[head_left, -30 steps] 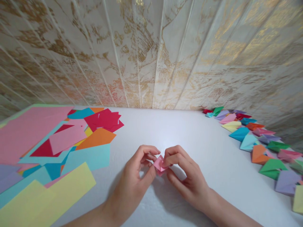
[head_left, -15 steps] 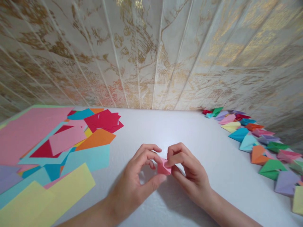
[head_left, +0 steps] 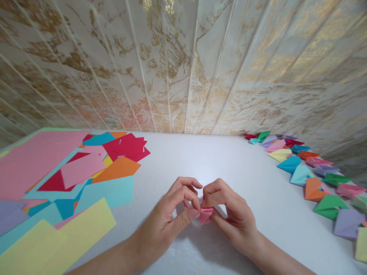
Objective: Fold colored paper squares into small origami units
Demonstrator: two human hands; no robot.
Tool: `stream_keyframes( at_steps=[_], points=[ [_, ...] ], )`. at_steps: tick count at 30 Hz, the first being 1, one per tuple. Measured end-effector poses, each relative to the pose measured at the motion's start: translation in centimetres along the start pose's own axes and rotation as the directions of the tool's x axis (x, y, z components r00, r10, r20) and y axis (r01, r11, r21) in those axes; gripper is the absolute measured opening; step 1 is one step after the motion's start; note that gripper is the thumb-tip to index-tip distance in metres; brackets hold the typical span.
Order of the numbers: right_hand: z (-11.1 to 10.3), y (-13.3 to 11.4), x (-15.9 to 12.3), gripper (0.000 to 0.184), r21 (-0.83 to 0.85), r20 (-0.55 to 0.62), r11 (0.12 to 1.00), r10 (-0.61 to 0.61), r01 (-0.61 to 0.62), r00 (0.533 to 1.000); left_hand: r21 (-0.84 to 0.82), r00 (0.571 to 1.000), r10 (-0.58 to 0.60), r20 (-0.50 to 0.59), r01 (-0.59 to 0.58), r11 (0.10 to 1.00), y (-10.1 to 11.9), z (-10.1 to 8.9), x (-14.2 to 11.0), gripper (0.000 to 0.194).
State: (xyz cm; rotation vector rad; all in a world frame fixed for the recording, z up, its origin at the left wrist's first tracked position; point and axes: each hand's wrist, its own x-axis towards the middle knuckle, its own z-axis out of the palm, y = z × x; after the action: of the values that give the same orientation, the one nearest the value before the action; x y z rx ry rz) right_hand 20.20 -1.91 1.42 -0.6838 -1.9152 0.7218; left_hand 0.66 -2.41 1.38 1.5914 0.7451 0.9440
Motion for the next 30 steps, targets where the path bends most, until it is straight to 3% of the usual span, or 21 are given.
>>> stream_keyframes(
  at_steps=[6, 11, 16, 21, 27, 30],
  points=[
    [0.1, -0.3, -0.1, 0.028, 0.005, 0.003, 1.000, -0.003, 0.003, 1.000, -0.082, 1.000, -0.018, 0.020, 0.020, 0.996, -0.2, -0.2, 0.0, 0.021],
    [0.2, -0.4, 0.0, 0.022, 0.006, 0.009, 1.000, 0.022, -0.022, 1.000, -0.250, 0.989, -0.115, 0.091, 0.134, 0.959, -0.3, 0.0, 0.1, 0.029],
    [-0.2, -0.1, 0.2, 0.024, -0.124, 0.074, 0.988, -0.083, 0.091, 0.994, -0.384, 0.977, -0.176, 0.119, 0.208, 0.900, -0.7, 0.2, 0.1, 0.028],
    [-0.6, -0.2, 0.3, 0.025, -0.371, 0.073, 0.901, -0.212, 0.224, 0.975, -0.475, 0.974, -0.219, 0.062, 0.222, 0.851, -0.7, 0.5, 0.1, 0.025],
    [-1.0, 0.1, 0.2, 0.024, -0.638, 0.135, 0.699, -0.310, 0.322, 0.941, -0.584, 0.943, -0.320, 0.086, 0.308, 0.751, -0.8, 1.0, 0.4, 0.060],
    [-1.3, 0.2, 0.1, 0.031, -0.607, 0.129, 0.742, -0.261, 0.284, 0.957, -0.616, 0.943, -0.331, 0.031, 0.279, 0.737, -0.8, 0.9, 0.6, 0.055]
  ],
)
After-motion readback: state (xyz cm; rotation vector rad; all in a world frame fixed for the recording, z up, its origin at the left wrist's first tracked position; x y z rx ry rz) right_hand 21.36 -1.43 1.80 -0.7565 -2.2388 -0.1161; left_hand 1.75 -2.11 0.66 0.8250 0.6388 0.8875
